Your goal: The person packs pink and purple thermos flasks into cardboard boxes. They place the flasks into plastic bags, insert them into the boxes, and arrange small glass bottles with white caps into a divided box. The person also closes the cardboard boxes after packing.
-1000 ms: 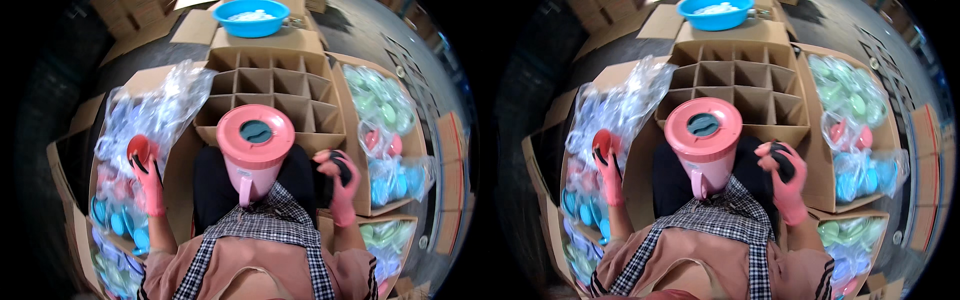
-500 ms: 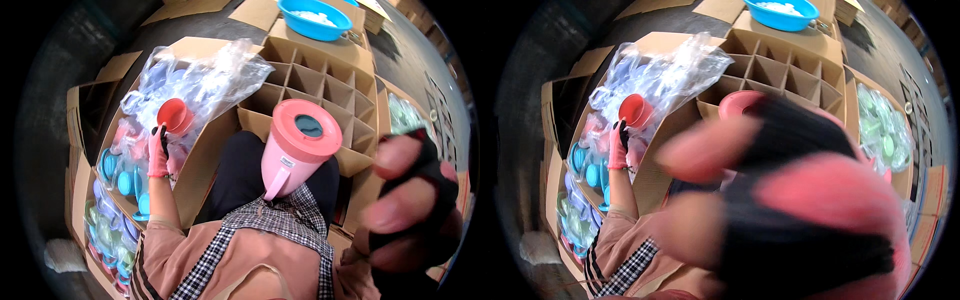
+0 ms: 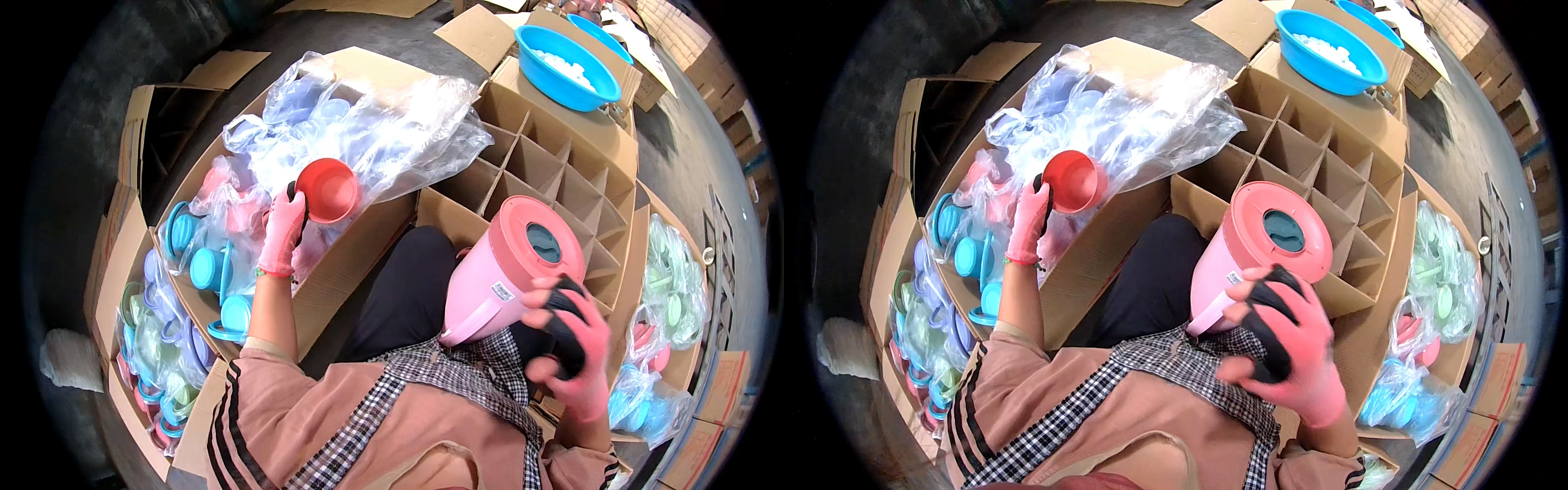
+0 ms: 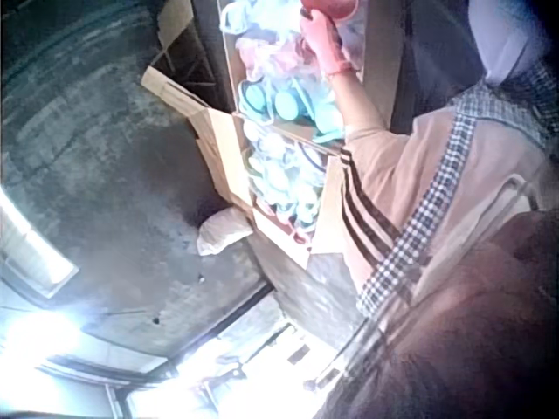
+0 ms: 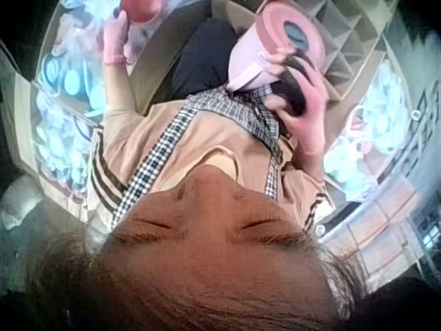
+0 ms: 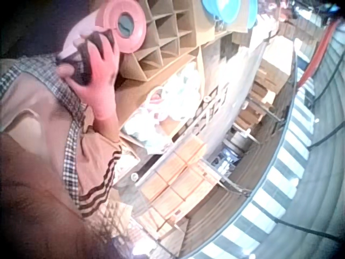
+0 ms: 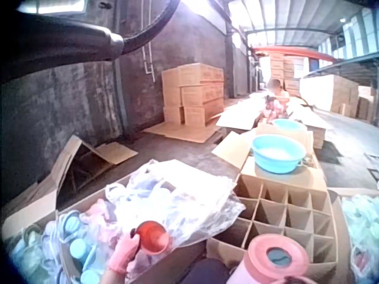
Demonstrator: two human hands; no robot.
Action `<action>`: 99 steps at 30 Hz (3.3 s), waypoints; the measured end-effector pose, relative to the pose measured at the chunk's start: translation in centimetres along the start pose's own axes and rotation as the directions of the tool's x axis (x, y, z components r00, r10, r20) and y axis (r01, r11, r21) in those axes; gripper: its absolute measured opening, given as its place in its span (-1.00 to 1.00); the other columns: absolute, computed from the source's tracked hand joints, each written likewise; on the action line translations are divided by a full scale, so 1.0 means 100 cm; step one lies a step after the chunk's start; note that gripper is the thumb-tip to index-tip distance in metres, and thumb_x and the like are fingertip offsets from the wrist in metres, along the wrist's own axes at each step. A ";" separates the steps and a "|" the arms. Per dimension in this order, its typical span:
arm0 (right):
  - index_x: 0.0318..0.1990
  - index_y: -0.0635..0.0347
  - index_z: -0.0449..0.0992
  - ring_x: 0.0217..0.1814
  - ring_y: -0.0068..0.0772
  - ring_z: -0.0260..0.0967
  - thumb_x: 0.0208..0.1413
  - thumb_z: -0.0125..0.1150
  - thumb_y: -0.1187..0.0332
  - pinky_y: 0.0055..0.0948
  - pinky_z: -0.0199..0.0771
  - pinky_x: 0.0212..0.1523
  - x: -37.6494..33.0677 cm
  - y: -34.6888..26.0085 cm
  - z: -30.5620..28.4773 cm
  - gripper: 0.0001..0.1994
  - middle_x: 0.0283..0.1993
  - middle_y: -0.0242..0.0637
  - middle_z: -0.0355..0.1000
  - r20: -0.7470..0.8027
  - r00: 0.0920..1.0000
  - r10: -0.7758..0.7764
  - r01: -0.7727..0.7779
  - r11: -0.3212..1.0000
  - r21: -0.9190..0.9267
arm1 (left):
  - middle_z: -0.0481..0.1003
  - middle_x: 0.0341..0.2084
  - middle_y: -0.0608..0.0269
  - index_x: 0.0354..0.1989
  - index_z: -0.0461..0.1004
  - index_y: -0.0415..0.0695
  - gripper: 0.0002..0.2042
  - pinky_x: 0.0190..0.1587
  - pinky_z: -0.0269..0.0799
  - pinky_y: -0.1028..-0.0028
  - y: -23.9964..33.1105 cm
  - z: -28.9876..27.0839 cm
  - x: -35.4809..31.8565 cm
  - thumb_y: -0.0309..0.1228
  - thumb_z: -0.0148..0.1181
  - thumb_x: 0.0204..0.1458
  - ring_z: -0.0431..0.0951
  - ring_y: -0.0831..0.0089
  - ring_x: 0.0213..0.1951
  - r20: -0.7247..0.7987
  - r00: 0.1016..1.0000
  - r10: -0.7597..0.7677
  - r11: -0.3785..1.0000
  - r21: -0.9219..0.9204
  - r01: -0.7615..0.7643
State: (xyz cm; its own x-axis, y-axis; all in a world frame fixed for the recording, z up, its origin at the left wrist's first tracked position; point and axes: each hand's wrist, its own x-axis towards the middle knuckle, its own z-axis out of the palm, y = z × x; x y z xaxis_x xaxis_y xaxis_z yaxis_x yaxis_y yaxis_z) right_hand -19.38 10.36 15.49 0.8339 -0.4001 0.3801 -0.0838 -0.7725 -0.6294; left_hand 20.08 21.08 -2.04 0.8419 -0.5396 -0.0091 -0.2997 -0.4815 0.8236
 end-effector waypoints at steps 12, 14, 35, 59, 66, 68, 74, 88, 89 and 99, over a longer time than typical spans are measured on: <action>-0.34 0.24 0.38 -0.18 -0.16 0.24 -0.28 0.29 0.31 -0.30 0.20 -0.12 -0.001 0.013 0.036 -0.68 -0.32 -0.23 0.32 0.148 0.986 0.071 -0.077 0.996 0.035 | 0.47 -0.36 0.21 -0.15 0.40 -0.27 -0.69 -0.26 0.31 0.54 0.010 -0.003 -0.003 -0.31 -0.08 0.04 0.42 0.52 -0.34 -0.157 0.985 0.069 0.981 -0.170 -0.096; -0.35 0.23 0.38 -0.20 -0.16 0.24 -0.25 0.28 0.30 -0.32 0.20 -0.15 -0.003 0.013 0.037 -0.70 -0.34 -0.23 0.31 0.140 0.984 0.113 -0.121 0.992 0.048 | 0.47 -0.38 0.24 -0.15 0.40 -0.25 -0.70 -0.30 0.31 0.55 -0.005 0.002 0.003 -0.31 -0.05 0.04 0.41 0.53 -0.37 -0.159 0.984 0.079 0.979 -0.173 -0.107; -0.29 0.27 0.38 -0.28 -0.12 0.24 -0.09 0.13 0.09 -0.30 0.23 -0.22 -0.022 0.024 0.052 -0.62 -0.35 -0.15 0.28 0.364 0.919 0.149 -0.173 0.984 0.033 | 0.46 -0.35 0.23 -0.18 0.42 -0.27 -0.62 -0.31 0.33 0.52 -0.018 -0.004 0.006 -0.18 0.00 0.02 0.44 0.51 -0.36 0.077 0.995 -0.062 0.909 -0.406 0.089; 0.12 0.33 0.06 0.12 -0.10 0.11 -0.13 0.24 0.16 -0.32 0.12 0.09 -0.013 0.048 0.099 -0.29 0.08 -0.01 0.14 0.038 0.862 0.505 -0.496 0.828 0.261 | 0.47 -0.40 -0.03 -0.30 0.43 -0.32 -0.77 -0.24 0.34 0.42 0.078 0.069 -0.119 -0.38 0.03 -0.01 0.48 0.23 -0.35 0.262 0.882 0.392 0.920 -0.130 -0.370; 0.10 0.36 0.09 0.09 -0.27 0.15 -0.10 0.20 0.17 -0.40 0.17 0.06 -0.038 0.079 0.109 -0.34 0.03 -0.03 0.19 0.159 0.762 0.628 -0.639 0.690 0.340 | 0.46 -0.46 0.02 -0.30 0.41 -0.32 -0.77 -0.28 0.34 0.41 0.083 0.066 -0.132 -0.42 0.13 -0.11 0.47 0.21 -0.38 0.448 0.755 0.478 0.878 -0.221 -0.425; 0.09 0.37 0.11 0.08 -0.33 0.16 -0.09 0.20 0.22 -0.44 0.16 0.07 -0.039 0.082 0.108 -0.37 0.02 -0.08 0.21 0.151 0.775 0.614 -0.613 0.672 0.415 | 0.43 -0.53 0.20 -0.23 0.39 -0.31 -0.72 -0.32 0.32 0.50 0.075 0.061 -0.120 -0.45 0.15 -0.13 0.42 0.47 -0.43 0.407 0.829 0.383 0.920 -0.242 -0.307; 0.04 0.31 0.18 -0.06 -0.47 0.20 -0.04 0.15 0.31 -0.51 0.22 -0.04 -0.044 0.098 0.106 -0.51 -0.08 -0.24 0.26 0.009 0.739 0.674 -0.429 0.460 0.777 | 0.30 -0.66 0.19 -0.20 0.36 -0.23 -0.68 -0.49 0.26 0.43 0.052 0.043 -0.091 -0.47 0.19 -0.20 0.32 0.35 -0.58 0.219 0.916 0.336 0.879 0.275 -0.389; -0.10 0.31 0.25 -0.13 -0.60 0.12 0.04 0.06 0.24 -0.58 0.17 -0.10 -0.018 0.073 0.097 -0.64 -0.19 -0.35 0.24 0.083 0.753 0.652 -0.400 0.354 0.845 | 0.36 -0.17 -0.05 -0.38 0.40 -0.26 -0.81 0.00 0.19 0.36 0.090 0.052 -0.125 -0.53 0.17 -0.24 0.35 0.15 -0.11 0.345 0.788 0.510 0.855 -0.308 -0.418; -0.09 0.31 0.24 -0.14 -0.59 0.13 0.04 0.07 0.23 -0.57 0.18 -0.10 -0.020 0.075 0.100 -0.63 -0.20 -0.34 0.24 0.078 0.762 0.643 -0.407 0.382 0.829 | 0.38 -0.17 0.06 -0.18 0.34 -0.30 -0.67 0.00 0.18 0.49 0.069 0.056 -0.123 -0.47 0.15 -0.16 0.39 0.34 -0.13 0.312 0.865 0.392 0.860 -0.460 -0.223; 0.12 0.32 0.08 0.04 -0.39 0.16 -0.07 0.21 0.23 -0.40 0.17 0.02 -0.044 0.080 0.099 -0.36 -0.01 -0.17 0.23 0.146 0.744 0.652 -0.550 0.473 0.689 | 0.32 -0.06 0.23 0.06 0.21 -0.27 -0.51 0.07 0.12 0.52 0.071 0.060 -0.132 -0.42 0.12 -0.10 0.27 0.50 0.00 0.787 0.593 0.171 0.674 -0.533 0.512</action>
State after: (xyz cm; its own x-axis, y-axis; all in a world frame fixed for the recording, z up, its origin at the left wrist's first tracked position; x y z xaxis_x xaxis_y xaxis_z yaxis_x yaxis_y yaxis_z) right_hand -18.35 10.83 2.10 0.6454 -0.7293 -0.2271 -0.1227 0.1945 -0.9732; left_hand 4.14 20.67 0.56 0.0955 -0.9456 -0.3109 0.4686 -0.2328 0.8522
